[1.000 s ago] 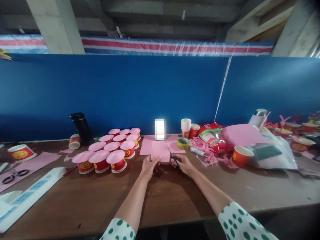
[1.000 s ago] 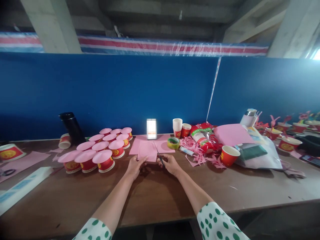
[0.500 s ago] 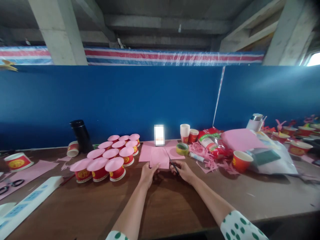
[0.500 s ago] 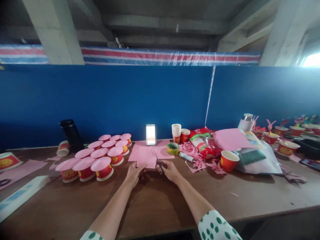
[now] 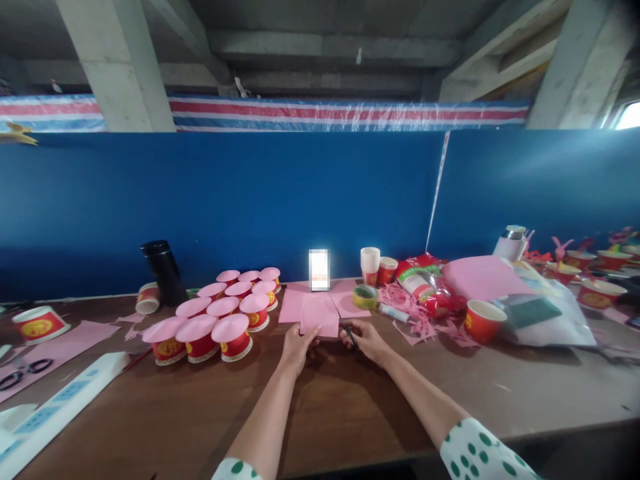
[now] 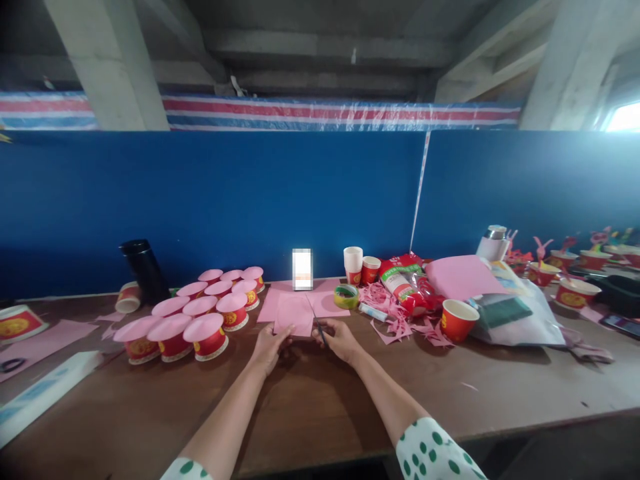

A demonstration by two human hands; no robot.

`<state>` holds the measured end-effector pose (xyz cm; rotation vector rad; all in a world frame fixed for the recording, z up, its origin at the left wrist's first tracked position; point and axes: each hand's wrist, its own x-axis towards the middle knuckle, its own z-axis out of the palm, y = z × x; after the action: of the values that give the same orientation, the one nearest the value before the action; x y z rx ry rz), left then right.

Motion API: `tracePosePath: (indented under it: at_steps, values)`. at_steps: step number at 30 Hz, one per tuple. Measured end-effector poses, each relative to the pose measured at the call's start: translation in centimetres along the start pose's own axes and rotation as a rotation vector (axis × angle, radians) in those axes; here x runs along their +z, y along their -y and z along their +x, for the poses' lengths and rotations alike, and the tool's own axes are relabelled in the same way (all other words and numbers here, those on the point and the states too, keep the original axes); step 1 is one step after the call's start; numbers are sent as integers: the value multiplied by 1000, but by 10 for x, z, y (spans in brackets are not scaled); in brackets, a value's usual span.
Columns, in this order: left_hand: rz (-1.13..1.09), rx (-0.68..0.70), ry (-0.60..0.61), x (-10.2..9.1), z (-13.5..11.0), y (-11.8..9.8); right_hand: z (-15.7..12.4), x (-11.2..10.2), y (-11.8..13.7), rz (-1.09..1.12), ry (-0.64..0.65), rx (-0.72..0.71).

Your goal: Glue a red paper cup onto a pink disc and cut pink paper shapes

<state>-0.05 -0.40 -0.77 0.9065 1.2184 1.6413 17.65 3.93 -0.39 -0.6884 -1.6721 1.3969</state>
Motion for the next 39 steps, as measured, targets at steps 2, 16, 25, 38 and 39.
tracePosePath:
  at_steps: [2,16,25,38,39]
  values:
    - [3,-11,-12,0,0,-1,-1,0,3,0,15,8]
    - [-116,-9,38,4,7,8,1,-11,-3,-68,146,-4]
    - [-87,13,16,8,9,8,3,-14,-8,-35,130,16]
    - [-101,70,13,9,5,8,1,-13,-10,-42,149,-23]
    - [-101,73,15,9,5,8,0,-13,-8,-48,152,-25]
